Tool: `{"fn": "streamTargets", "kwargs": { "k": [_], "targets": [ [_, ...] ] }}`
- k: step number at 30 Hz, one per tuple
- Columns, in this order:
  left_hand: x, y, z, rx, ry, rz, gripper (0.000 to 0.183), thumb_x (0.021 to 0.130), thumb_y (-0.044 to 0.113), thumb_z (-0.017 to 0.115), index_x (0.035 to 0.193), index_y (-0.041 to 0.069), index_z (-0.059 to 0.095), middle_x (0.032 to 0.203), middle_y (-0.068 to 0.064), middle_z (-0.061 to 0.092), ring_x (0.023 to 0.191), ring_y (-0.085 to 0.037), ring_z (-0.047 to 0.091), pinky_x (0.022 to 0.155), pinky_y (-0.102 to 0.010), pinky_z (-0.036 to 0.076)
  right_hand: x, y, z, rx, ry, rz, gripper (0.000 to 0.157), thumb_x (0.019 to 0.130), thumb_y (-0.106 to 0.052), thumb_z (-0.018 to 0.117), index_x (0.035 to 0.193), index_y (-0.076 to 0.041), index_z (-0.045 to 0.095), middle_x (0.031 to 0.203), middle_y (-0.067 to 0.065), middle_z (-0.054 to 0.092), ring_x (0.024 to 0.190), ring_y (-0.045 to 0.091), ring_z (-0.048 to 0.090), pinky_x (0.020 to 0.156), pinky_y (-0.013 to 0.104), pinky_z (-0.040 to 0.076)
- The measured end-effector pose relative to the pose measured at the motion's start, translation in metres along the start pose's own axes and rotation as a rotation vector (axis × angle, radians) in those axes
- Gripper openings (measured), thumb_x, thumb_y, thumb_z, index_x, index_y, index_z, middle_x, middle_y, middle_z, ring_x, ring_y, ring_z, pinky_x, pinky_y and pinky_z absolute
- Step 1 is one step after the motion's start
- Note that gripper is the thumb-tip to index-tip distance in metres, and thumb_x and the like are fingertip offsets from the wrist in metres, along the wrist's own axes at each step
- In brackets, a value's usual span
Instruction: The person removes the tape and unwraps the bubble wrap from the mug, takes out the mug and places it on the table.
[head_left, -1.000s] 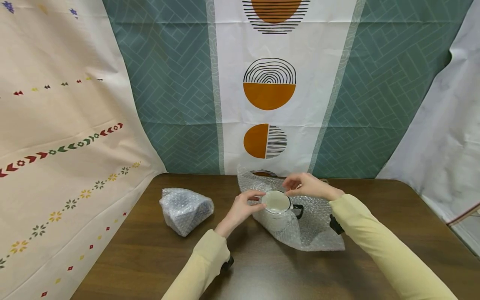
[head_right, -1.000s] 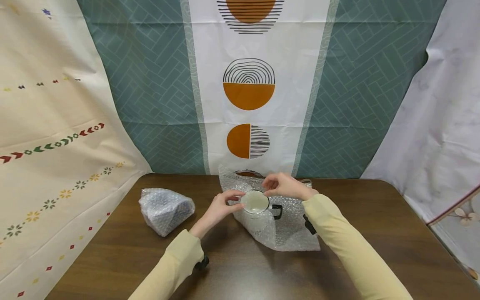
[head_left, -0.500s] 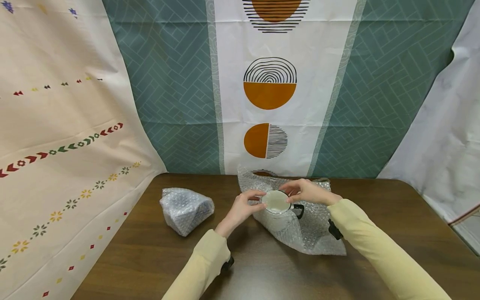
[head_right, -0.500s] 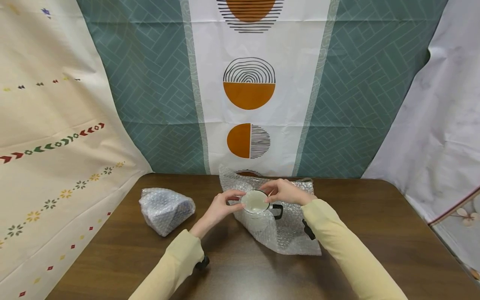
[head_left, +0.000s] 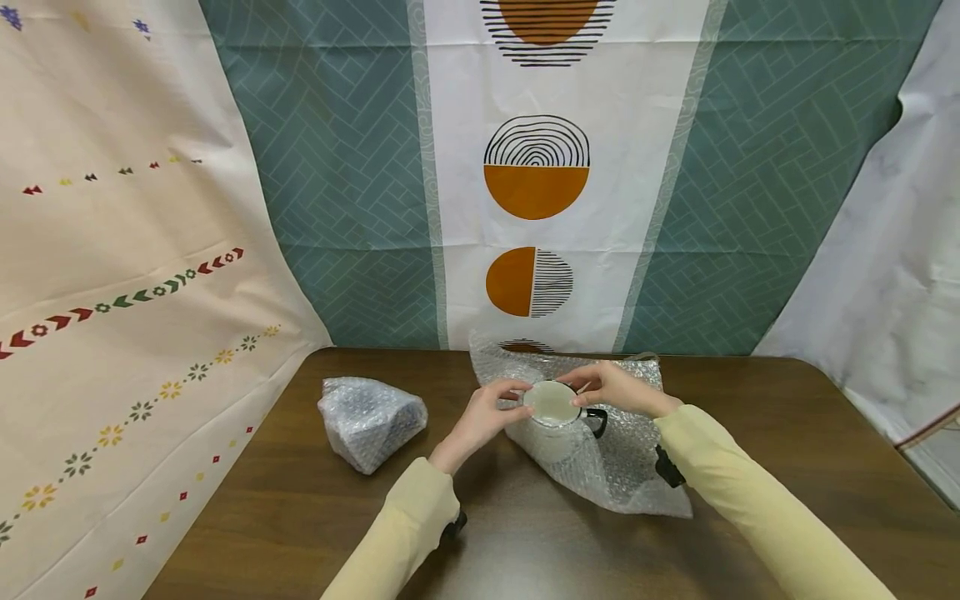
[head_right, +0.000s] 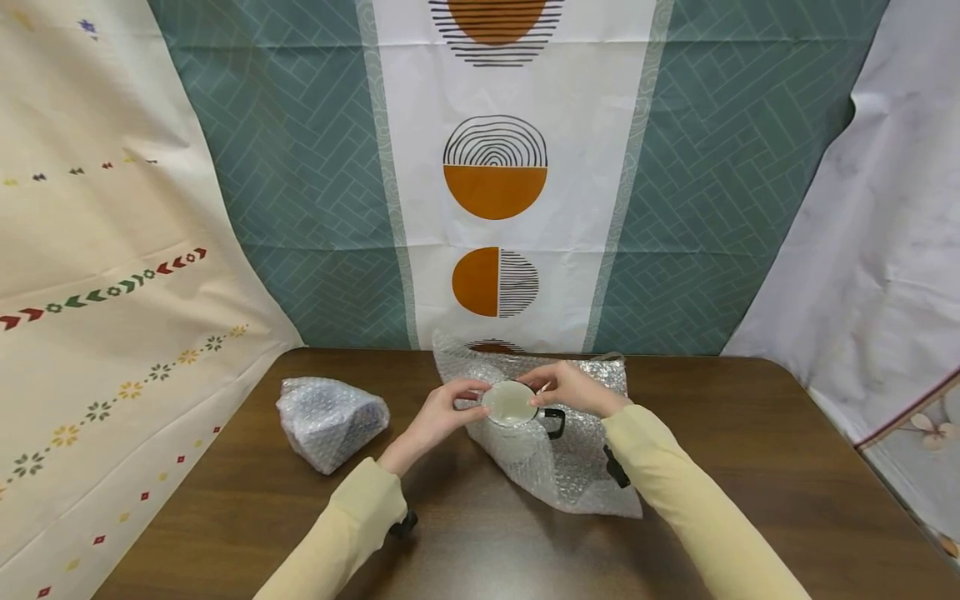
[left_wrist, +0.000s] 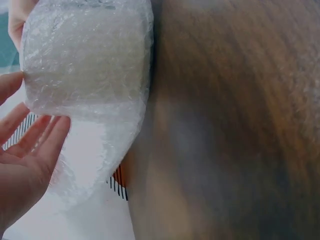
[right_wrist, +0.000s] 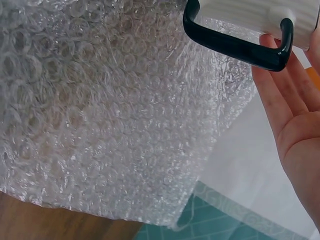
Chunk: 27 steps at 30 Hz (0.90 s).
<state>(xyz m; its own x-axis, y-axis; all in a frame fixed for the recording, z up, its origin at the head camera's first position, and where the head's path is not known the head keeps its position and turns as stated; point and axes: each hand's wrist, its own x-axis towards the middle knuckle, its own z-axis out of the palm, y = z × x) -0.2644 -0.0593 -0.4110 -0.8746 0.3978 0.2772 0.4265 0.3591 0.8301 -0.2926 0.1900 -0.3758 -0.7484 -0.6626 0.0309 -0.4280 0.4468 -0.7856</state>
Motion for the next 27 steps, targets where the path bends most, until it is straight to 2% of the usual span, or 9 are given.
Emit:
{"fn": "streamTargets", "kwargs": {
  "k": [8,13,17,21,27],
  "targets": [
    [0.008,0.009,-0.001,0.083,-0.022,0.041,0.034,0.082,0.012,0.068,0.114,0.003,0.060,0.109,-0.009,0.047,0.093,-0.024,0.054,0.075,-0.030,0.047,-0.003,0.001,0.001,0.027,0.014,-0.017,0.041,0.087,-0.007,0.060,0.124,0.007,0.050,0.117,0.021,0.053,0.087,0.023,0.059,0.072,0.036,0.049],
    [0.015,0.017,-0.001,0.131,-0.013,0.066,0.032,0.083,0.013,0.068,0.113,0.004,0.061,0.108,-0.008,0.049,0.093,-0.023,0.053,0.075,-0.028,0.047,-0.003,0.003,0.001,0.025,0.016,-0.015,0.041,0.087,-0.009,0.061,0.124,0.006,0.051,0.117,0.020,0.053,0.087,0.022,0.059,0.072,0.034,0.049],
    [0.021,0.019,-0.002,0.170,-0.006,0.112,0.028,0.083,0.009,0.067,0.111,0.003,0.062,0.110,-0.007,0.052,0.092,-0.023,0.054,0.073,-0.026,0.047,-0.002,0.005,0.001,0.029,0.016,-0.015,0.041,0.086,-0.009,0.061,0.123,0.006,0.051,0.115,0.019,0.054,0.086,0.022,0.059,0.072,0.034,0.049],
    [0.027,0.020,-0.002,0.212,-0.032,0.156,0.029,0.084,0.008,0.065,0.113,0.002,0.061,0.116,-0.007,0.052,0.091,-0.025,0.055,0.073,-0.025,0.047,-0.003,0.006,0.001,0.038,0.017,-0.009,0.041,0.087,-0.008,0.061,0.123,0.007,0.051,0.116,0.020,0.053,0.087,0.022,0.059,0.073,0.034,0.048],
    [0.033,0.020,0.000,0.295,-0.073,0.152,0.030,0.085,0.009,0.064,0.114,0.006,0.061,0.116,-0.006,0.055,0.087,-0.022,0.055,0.071,-0.024,0.046,-0.003,0.003,0.002,0.038,0.012,-0.005,0.040,0.087,-0.008,0.060,0.123,0.007,0.051,0.116,0.021,0.053,0.089,0.023,0.058,0.074,0.034,0.048]
  ]
}}
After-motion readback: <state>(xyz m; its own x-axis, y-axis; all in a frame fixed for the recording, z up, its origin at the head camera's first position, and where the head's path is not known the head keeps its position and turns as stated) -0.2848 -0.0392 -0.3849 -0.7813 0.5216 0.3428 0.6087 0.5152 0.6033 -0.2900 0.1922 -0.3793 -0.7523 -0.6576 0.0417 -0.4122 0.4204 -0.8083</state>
